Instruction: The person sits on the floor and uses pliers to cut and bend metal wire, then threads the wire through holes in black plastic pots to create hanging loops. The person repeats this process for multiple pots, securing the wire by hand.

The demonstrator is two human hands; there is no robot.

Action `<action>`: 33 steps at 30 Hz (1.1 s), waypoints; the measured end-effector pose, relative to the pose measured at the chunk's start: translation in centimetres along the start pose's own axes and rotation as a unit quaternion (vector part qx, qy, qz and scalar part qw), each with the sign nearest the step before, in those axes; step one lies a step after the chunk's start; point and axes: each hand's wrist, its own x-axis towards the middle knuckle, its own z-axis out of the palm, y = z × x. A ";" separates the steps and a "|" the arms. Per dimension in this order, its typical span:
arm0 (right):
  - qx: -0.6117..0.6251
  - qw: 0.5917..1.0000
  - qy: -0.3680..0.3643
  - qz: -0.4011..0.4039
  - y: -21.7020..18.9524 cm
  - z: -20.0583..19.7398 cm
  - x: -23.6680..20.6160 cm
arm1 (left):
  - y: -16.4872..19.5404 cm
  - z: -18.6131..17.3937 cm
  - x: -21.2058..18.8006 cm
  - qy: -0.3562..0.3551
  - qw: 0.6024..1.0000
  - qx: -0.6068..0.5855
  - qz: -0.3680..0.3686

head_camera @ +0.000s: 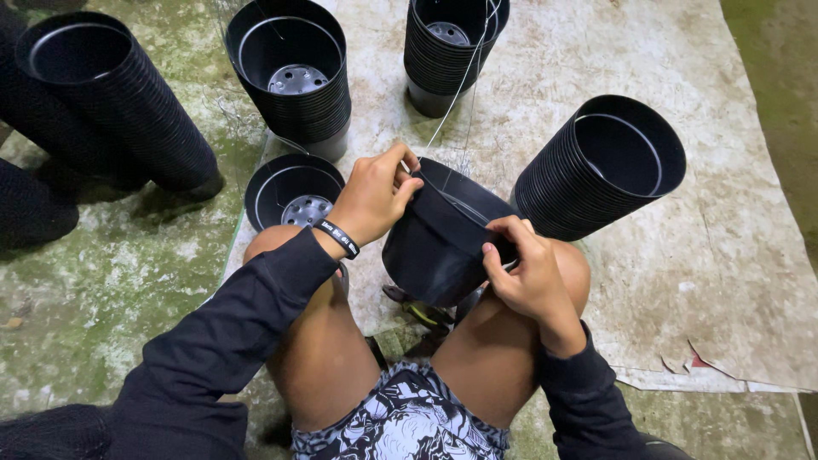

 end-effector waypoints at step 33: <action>0.025 0.972 -0.233 -0.023 -1.1 -5.5 3.4 | 5.4 -2.2 -5.6 -0.076 0.994 -0.013 0.073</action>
